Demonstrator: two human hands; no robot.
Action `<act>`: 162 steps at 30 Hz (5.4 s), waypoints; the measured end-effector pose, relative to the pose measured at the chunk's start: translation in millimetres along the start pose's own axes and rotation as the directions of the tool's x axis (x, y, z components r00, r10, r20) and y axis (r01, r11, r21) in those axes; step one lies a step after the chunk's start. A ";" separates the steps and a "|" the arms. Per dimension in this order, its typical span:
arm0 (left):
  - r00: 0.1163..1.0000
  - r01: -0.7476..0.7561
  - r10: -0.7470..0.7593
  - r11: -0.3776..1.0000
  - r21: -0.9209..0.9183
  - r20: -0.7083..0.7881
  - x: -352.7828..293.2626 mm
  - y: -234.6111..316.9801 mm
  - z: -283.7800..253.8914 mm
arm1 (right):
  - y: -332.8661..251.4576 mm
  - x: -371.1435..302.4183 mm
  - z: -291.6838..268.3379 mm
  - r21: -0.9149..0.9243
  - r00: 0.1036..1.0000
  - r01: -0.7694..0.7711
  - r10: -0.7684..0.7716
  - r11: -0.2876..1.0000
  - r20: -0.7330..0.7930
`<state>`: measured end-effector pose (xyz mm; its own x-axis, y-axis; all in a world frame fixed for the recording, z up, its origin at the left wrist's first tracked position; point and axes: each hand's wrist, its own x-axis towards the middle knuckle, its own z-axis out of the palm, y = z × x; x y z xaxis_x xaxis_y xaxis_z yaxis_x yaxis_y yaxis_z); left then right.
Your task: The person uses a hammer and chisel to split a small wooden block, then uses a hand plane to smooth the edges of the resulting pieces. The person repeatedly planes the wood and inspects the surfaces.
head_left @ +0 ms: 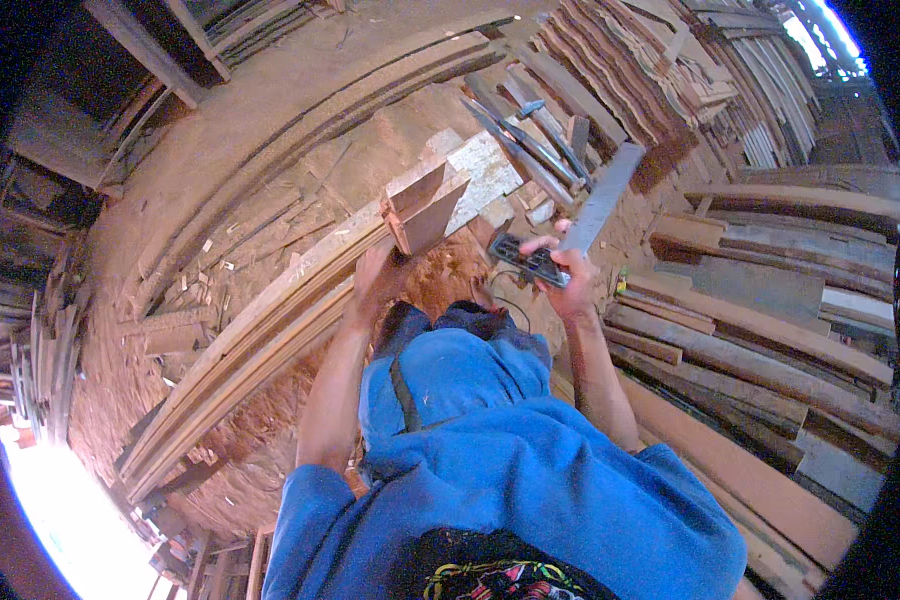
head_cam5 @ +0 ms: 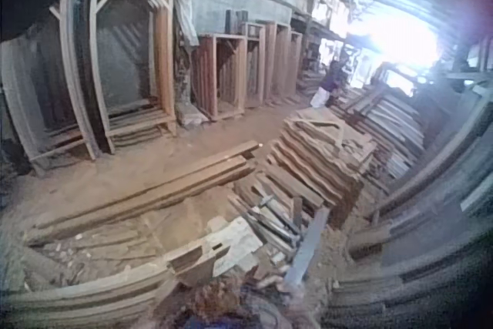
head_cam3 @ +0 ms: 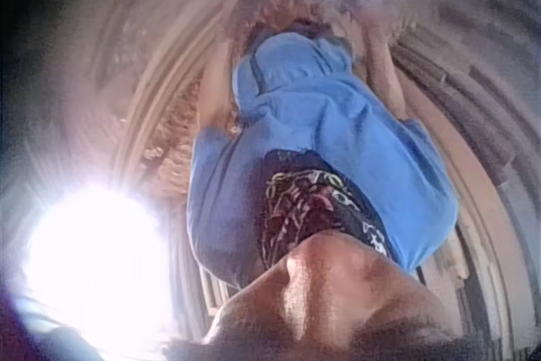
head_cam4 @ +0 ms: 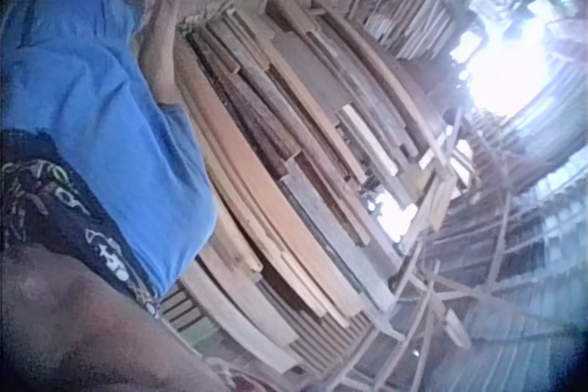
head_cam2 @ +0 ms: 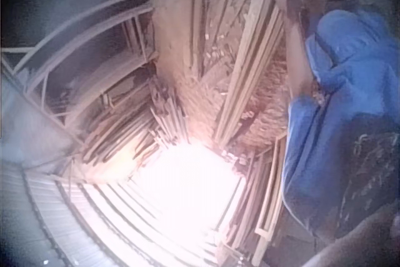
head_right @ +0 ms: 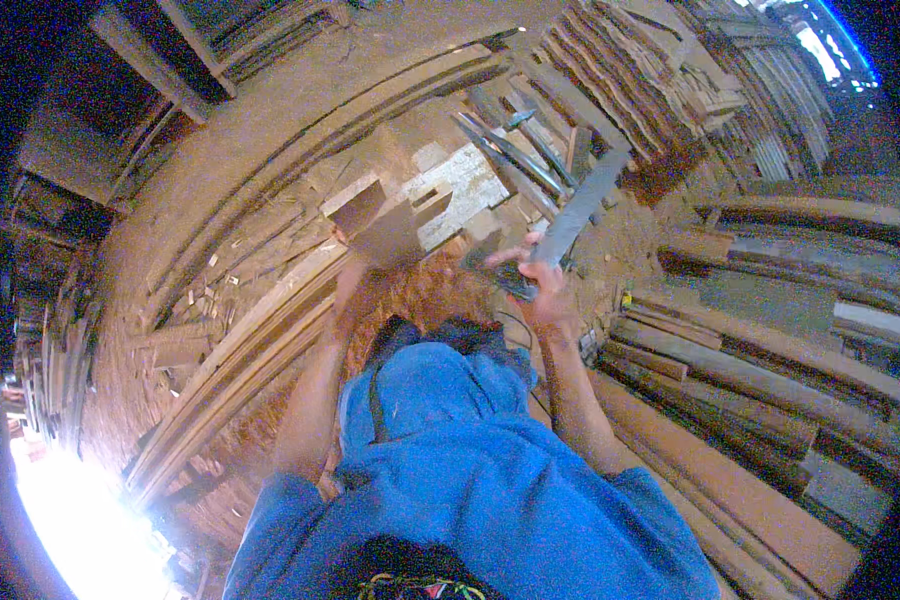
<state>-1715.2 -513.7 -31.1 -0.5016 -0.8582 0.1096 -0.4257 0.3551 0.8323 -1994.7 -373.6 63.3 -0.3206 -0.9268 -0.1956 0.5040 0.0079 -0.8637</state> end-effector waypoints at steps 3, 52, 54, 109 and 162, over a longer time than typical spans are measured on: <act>0.989 -0.147 0.147 0.978 0.150 0.008 -2.3 -6.4 -3.2 | 28.7 -3.6 8.3 -0.388 0.996 0.078 -0.059 0.918 0.061; 0.997 -0.038 0.025 0.984 0.171 0.076 -8.8 -14.8 -6.2 | 159.6 15.8 74.1 -0.983 0.961 0.075 -0.250 -0.167 0.116; 0.996 -0.029 0.015 0.986 0.167 0.085 -7.7 -13.9 -6.6 | 164.0 18.1 70.1 -0.983 0.960 0.065 -0.260 -0.172 0.109; 0.988 0.080 -0.056 0.983 0.164 -0.143 -24.7 -32.4 20.7 | 73.5 126.7 41.0 -0.691 0.671 0.641 0.194 0.333 0.716; 0.964 0.247 -0.138 0.779 0.576 -0.227 -33.2 11.5 2.3 | -6.8 248.3 -153.7 -0.986 0.968 0.164 0.192 0.007 0.162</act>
<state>-1705.2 -480.2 -26.3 -0.2538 -0.9604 0.1146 -0.8895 0.2783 0.3623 -2201.0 -546.1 -50.8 -0.0835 -0.9564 -0.2798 -0.8399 0.2186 -0.4967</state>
